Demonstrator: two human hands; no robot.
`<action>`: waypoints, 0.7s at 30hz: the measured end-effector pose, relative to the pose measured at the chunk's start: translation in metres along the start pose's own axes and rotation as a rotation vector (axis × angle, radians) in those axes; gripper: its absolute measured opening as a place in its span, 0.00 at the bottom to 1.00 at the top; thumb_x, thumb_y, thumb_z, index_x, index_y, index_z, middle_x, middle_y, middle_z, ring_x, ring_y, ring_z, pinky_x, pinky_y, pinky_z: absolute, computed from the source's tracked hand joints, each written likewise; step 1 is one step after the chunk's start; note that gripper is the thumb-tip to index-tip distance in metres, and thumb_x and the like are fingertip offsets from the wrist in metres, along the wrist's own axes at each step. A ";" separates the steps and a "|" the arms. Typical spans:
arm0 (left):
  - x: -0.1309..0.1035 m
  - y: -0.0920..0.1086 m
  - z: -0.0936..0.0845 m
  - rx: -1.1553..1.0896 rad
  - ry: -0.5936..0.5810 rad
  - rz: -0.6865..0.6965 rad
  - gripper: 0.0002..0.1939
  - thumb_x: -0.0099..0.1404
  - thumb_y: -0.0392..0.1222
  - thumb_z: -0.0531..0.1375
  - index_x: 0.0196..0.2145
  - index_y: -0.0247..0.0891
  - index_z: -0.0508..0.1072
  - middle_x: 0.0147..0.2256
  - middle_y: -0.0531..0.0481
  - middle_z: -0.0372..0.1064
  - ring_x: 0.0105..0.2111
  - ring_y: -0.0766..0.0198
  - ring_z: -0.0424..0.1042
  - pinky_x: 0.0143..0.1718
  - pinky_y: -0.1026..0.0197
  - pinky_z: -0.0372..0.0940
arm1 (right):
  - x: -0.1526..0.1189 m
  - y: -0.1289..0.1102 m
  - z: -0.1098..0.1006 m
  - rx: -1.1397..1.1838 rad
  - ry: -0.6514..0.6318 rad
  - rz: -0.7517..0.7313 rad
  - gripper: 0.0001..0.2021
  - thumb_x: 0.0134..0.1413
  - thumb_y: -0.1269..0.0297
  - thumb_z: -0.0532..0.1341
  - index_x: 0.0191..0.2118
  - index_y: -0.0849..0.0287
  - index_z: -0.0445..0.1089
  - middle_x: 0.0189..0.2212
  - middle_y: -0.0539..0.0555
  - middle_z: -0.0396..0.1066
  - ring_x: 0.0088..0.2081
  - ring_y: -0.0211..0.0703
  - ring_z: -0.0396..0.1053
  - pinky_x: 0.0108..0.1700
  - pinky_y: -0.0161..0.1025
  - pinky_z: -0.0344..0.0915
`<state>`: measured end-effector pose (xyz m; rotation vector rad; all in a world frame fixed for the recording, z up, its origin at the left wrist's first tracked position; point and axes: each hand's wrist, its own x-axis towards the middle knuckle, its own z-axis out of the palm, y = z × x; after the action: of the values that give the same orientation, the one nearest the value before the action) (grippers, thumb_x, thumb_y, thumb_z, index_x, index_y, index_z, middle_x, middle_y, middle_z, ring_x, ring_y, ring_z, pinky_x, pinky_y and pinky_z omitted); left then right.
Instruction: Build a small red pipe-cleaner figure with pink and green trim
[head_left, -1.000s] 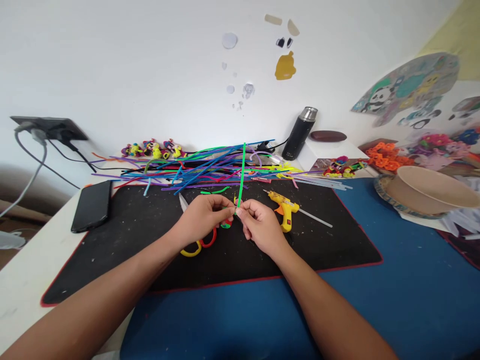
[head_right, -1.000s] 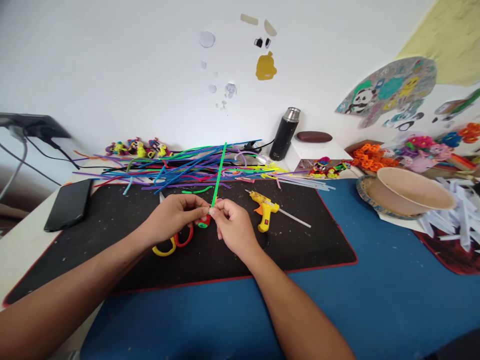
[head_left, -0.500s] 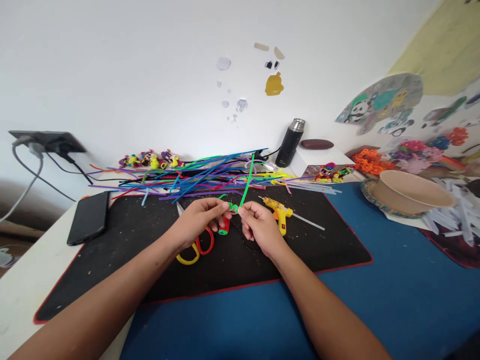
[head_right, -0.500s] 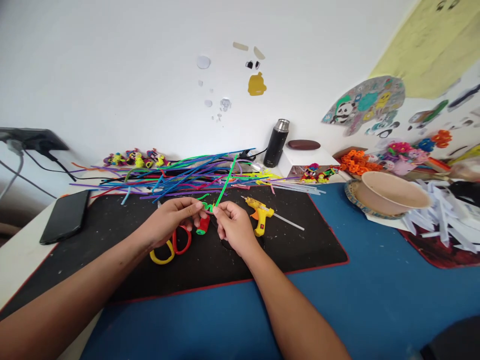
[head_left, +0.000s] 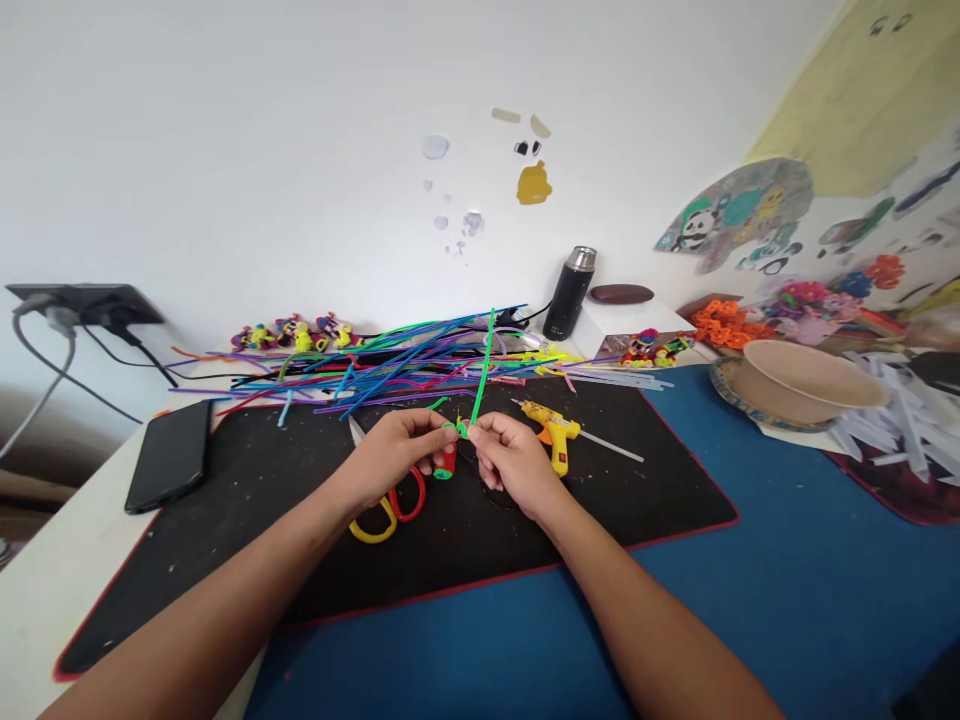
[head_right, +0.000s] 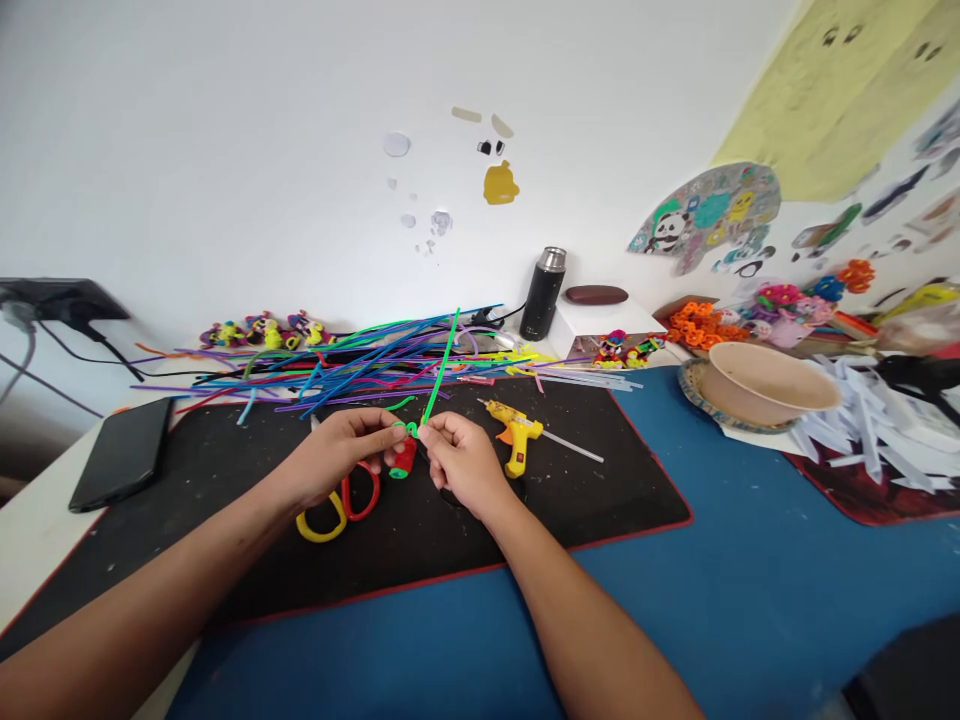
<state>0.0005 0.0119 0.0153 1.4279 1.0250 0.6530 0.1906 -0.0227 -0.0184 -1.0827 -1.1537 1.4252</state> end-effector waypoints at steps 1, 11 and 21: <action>0.000 0.000 0.001 -0.005 -0.005 -0.004 0.19 0.60 0.57 0.70 0.31 0.36 0.77 0.26 0.50 0.74 0.26 0.65 0.72 0.27 0.64 0.64 | 0.000 0.000 0.000 0.000 -0.002 0.002 0.18 0.57 0.46 0.66 0.35 0.56 0.66 0.16 0.39 0.60 0.13 0.31 0.57 0.15 0.30 0.48; -0.001 0.005 0.003 -0.025 0.028 0.016 0.25 0.58 0.62 0.70 0.38 0.37 0.76 0.26 0.51 0.74 0.25 0.64 0.72 0.27 0.63 0.64 | -0.001 0.000 0.001 -0.009 -0.005 0.012 0.18 0.58 0.46 0.65 0.35 0.56 0.67 0.16 0.40 0.60 0.13 0.31 0.56 0.16 0.30 0.49; 0.000 0.001 0.005 -0.005 0.024 -0.004 0.19 0.59 0.56 0.70 0.33 0.36 0.76 0.26 0.50 0.74 0.25 0.64 0.71 0.28 0.63 0.64 | -0.001 -0.001 0.002 -0.006 -0.028 0.018 0.17 0.57 0.47 0.66 0.36 0.56 0.68 0.16 0.40 0.62 0.13 0.31 0.57 0.16 0.30 0.49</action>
<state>0.0054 0.0091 0.0157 1.4158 1.0439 0.6704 0.1891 -0.0241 -0.0170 -1.0823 -1.1713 1.4557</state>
